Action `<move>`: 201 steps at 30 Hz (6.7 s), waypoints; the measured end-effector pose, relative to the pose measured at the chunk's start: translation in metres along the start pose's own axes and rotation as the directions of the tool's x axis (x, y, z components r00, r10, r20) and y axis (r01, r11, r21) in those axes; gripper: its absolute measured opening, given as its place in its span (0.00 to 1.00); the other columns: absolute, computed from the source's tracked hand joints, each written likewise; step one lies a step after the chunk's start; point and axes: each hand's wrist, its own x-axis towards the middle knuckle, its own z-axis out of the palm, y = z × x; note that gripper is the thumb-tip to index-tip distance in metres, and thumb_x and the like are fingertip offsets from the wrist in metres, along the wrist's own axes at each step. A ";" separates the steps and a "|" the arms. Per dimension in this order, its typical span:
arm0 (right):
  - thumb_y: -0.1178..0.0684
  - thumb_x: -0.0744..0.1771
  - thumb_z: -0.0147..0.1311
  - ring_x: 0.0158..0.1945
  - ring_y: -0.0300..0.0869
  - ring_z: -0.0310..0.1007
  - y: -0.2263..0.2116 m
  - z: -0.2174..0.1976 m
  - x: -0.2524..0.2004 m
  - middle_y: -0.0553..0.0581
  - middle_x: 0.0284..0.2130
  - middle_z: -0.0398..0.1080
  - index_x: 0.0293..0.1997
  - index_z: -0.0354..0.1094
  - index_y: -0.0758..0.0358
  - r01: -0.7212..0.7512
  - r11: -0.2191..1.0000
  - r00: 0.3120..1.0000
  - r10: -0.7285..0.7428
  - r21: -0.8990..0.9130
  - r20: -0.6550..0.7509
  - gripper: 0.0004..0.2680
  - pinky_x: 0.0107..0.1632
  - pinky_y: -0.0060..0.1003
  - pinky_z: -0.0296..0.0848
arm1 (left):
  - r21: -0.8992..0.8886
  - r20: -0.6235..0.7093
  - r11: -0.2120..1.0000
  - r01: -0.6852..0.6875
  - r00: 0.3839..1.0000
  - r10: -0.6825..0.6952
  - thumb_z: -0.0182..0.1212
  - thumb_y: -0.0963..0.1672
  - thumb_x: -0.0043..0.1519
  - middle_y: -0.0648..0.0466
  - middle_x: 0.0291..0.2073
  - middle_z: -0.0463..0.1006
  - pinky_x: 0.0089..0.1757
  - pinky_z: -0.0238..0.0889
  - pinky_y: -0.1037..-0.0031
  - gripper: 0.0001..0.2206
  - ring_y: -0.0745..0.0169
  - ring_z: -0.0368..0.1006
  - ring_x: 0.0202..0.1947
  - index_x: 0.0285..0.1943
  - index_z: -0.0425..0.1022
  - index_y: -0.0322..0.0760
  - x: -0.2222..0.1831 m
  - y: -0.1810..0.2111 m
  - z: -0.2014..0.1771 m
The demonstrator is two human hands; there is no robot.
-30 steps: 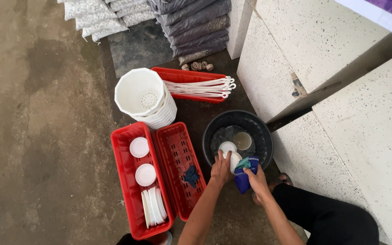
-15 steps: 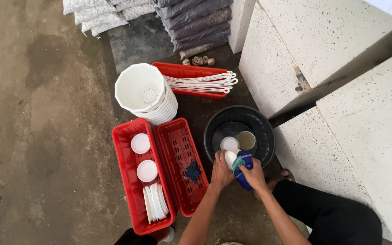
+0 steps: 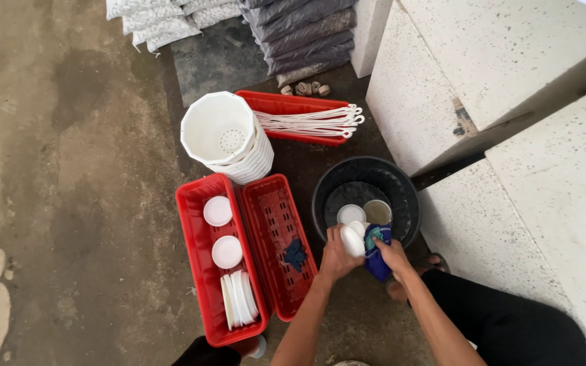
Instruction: Wiping small white plates with a cloth and stacking them into red plastic crates.
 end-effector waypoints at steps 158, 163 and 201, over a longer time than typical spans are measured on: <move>0.50 0.62 0.65 0.36 0.46 0.77 -0.077 0.066 -0.261 0.49 0.38 0.69 0.44 0.74 0.50 0.599 -0.224 0.421 -0.729 -0.769 0.540 0.09 0.35 0.39 0.76 | -0.626 -0.232 0.744 -0.234 0.967 0.109 0.25 0.54 0.73 0.32 0.70 0.59 0.65 0.54 0.47 0.29 0.33 0.58 0.68 0.79 0.52 0.36 -0.206 0.118 -0.113; 0.50 0.65 0.63 0.33 0.48 0.77 -0.066 0.077 -0.252 0.52 0.35 0.70 0.44 0.74 0.55 0.633 0.020 0.414 -0.853 -0.774 0.317 0.07 0.33 0.38 0.74 | -0.605 -0.195 0.773 -0.192 0.977 0.089 0.25 0.57 0.72 0.33 0.73 0.55 0.65 0.53 0.45 0.32 0.32 0.55 0.71 0.80 0.48 0.38 -0.213 0.128 -0.113; 0.53 0.61 0.65 0.41 0.56 0.77 -0.041 0.079 -0.227 0.50 0.44 0.72 0.46 0.72 0.53 0.732 -0.052 0.383 -0.794 -0.679 0.473 0.12 0.38 0.48 0.78 | -0.942 0.004 0.323 0.095 0.963 -0.269 0.39 0.64 0.67 0.40 0.62 0.70 0.47 0.77 0.55 0.37 0.46 0.75 0.54 0.73 0.58 0.36 -0.173 0.064 -0.069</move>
